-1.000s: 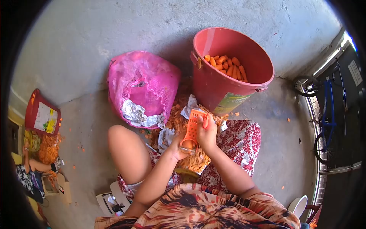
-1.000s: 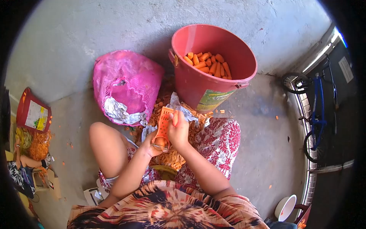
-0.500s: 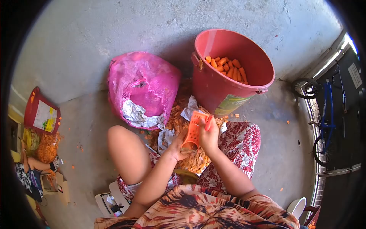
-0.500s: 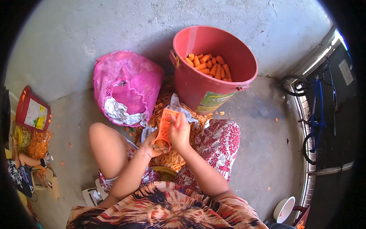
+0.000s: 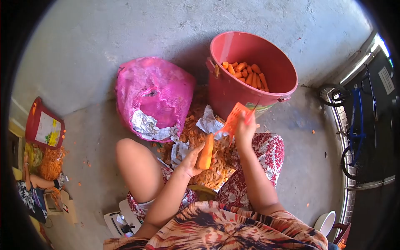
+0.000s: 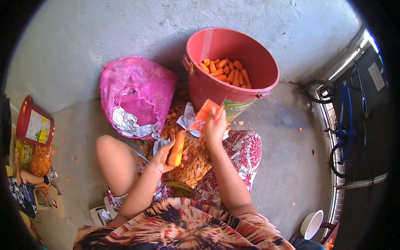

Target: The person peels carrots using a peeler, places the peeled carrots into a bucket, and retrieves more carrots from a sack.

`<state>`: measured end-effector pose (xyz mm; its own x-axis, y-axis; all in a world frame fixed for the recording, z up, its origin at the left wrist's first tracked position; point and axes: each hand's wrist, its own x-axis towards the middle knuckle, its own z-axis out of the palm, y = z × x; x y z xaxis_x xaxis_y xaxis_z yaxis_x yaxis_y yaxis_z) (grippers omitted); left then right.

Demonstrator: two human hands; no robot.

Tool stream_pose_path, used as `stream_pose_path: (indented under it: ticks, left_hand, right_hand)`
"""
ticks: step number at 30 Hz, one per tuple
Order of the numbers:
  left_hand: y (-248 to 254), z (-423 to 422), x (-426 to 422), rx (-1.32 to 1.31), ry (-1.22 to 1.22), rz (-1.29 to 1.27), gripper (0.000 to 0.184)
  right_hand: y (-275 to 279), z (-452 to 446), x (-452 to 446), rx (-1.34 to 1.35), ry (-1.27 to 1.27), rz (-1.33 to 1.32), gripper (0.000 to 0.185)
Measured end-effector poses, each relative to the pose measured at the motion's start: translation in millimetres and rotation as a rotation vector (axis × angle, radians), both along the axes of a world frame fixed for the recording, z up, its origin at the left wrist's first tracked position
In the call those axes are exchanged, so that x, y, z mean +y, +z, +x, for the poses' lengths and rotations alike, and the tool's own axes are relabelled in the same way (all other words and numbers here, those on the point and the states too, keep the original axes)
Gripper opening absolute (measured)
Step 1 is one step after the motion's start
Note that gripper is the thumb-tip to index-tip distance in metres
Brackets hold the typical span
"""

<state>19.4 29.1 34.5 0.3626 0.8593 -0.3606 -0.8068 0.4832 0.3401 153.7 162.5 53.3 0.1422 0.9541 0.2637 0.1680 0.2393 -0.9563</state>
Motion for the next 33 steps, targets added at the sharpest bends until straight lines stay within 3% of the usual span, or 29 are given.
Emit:
stream_pose_path:
  ticks: [2, 3, 4, 6, 7, 10, 12, 13, 15, 16, 20, 21, 24, 25, 28, 33]
  left_hand:
    - [-15.1, -4.2, 1.1, -0.056, 0.013, 0.01, 0.037]
    - [-3.8, -3.4, 2.1, 0.008, -0.004, 0.005, 0.037]
    - [2.9, -0.5, 3.6, 0.019, 0.044, -0.034, 0.036]
    - [10.8, 5.5, 6.1, 0.039, 0.139, -0.107, 0.034]
    - [11.4, 4.8, 4.0, -0.021, 0.128, -0.079, 0.034]
    - [12.1, 9.1, 4.5, 0.044, 0.15, -0.133, 0.035]
    - [-7.2, 5.6, -2.3, -0.19, -0.058, 0.014, 0.036]
    - [-14.0, 4.0, -5.0, -0.307, -0.162, 0.087, 0.037]
    - [-7.3, 4.4, -10.2, -0.152, -0.188, 0.098, 0.038]
    - [-2.5, 5.5, -13.4, -0.074, -0.208, 0.102, 0.039]
    - [10.8, 6.0, -6.3, 0.037, -0.068, 0.001, 0.04]
    - [-7.6, 2.8, -1.6, -0.104, -0.084, -0.016, 0.037]
    - [-9.7, 3.1, 2.8, -0.108, 0.027, -0.023, 0.034]
    - [-19.1, 1.2, 3.1, -0.214, 0.0, 0.039, 0.032]
    - [-25.2, 10.6, 4.6, -0.043, 0.175, -0.086, 0.033]
    - [-14.8, 12.9, 1.2, 0.004, 0.178, -0.098, 0.035]
  right_hand:
    - [22.7, -14.7, -37.8, -0.018, 0.115, -0.043, 0.015]
    - [25.1, -20.1, -48.7, -0.047, 0.121, 0.035, 0.016]
    - [18.9, -18.3, -53.5, -0.057, 0.208, -0.07, 0.011]
    - [15.8, -21.5, -61.8, -0.208, 0.259, -0.06, 0.011]
    - [27.9, -27.3, -68.2, -0.155, 0.255, 0.028, 0.018]
    - [11.4, -26.4, -61.7, -0.21, 0.269, 0.072, 0.017]
    - [-6.4, -19.9, -42.5, -0.262, 0.177, 0.167, 0.014]
    - [-2.6, -18.7, -26.1, -0.162, 0.059, 0.266, 0.015]
    - [3.6, -2.6, 7.8, -0.062, -0.112, -0.071, 0.017]
    - [2.3, 4.0, 21.6, -0.167, -0.249, -0.023, 0.016]
    - [2.6, 2.4, 6.0, 0.005, 0.0, -0.064, 0.012]
    - [16.8, -7.4, -13.0, 0.062, 0.041, 0.003, 0.012]
    - [27.3, -18.5, -50.5, 0.161, 0.235, -0.117, 0.01]
    - [19.4, -20.0, -53.7, 0.137, 0.269, -0.126, 0.008]
    - [16.8, -25.5, -63.2, -0.033, 0.297, -0.061, 0.011]
    - [24.7, -23.2, -72.8, -0.209, 0.346, -0.077, 0.01]
